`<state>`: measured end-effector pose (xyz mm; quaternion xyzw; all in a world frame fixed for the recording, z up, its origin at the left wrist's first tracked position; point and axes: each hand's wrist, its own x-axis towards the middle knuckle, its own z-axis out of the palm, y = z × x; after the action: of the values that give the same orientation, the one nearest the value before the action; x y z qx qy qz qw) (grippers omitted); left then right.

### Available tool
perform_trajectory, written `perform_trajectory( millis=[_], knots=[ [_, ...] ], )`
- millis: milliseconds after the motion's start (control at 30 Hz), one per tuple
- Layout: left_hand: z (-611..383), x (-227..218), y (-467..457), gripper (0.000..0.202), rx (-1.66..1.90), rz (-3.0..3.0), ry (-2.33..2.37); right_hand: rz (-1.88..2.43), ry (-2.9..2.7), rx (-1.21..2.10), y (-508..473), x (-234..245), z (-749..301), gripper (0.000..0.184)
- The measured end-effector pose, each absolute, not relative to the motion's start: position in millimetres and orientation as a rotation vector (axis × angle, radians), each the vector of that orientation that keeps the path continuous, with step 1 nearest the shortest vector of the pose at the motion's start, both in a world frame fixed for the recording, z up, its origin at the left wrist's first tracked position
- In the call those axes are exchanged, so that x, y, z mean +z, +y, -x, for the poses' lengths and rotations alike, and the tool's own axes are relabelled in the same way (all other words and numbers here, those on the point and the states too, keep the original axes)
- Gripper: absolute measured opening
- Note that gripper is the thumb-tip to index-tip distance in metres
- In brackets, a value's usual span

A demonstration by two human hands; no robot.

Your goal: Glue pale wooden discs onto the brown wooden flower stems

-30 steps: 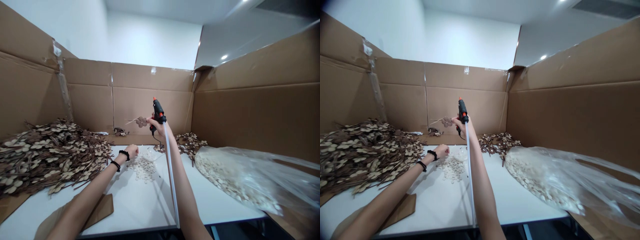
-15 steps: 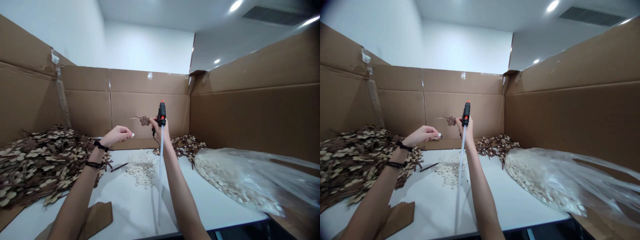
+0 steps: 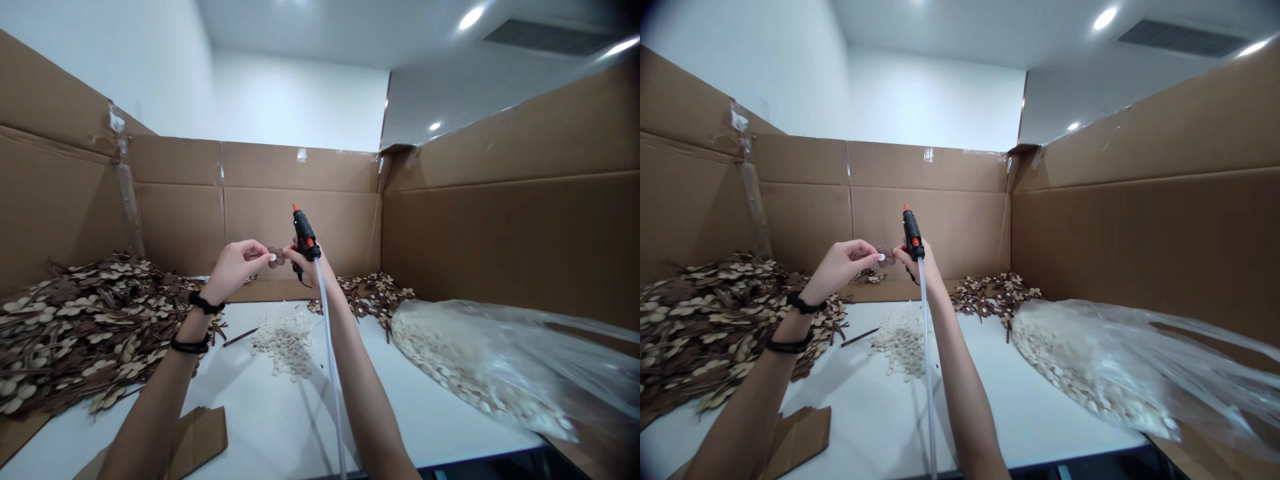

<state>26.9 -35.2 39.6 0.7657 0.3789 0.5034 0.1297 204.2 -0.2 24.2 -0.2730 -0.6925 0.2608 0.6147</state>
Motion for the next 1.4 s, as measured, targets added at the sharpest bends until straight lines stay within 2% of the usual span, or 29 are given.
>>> perform_trajectory(
  millis=[300, 467, 633, 767, 933, 1400],
  knots=[
    [-31.4, 34.6, -28.8, 0.023, 1.489, -2.244, 1.238, 0.56, -1.604, 0.691, 2.4, 21.9, -206.6, 0.02],
    [-31.1, 29.8, -20.7, 0.033, 1.663, -2.253, 1.357, 0.594, -1.531, 0.713, 1.4, 22.8, -205.9, 0.02],
    [-33.3, 30.8, -20.0, 0.033, 1.728, -2.236, 1.29, 0.6, -1.516, 0.713, -2.5, 23.7, -204.6, 0.02],
    [-37.1, 29.7, -18.6, 0.038, 1.537, -2.13, 1.262, 0.56, -1.532, 0.714, -0.6, 22.4, -203.9, 0.018],
    [-37.9, 26.0, -10.2, 0.036, 1.345, -2.158, 1.114, 0.531, -1.539, 0.713, 3.9, 20.8, -202.2, 0.018],
    [-44.9, 24.1, -17.8, 0.024, 1.561, -2.307, 1.105, 0.453, -1.505, 0.804, -0.8, 21.1, -198.5, 0.028]
  ],
)
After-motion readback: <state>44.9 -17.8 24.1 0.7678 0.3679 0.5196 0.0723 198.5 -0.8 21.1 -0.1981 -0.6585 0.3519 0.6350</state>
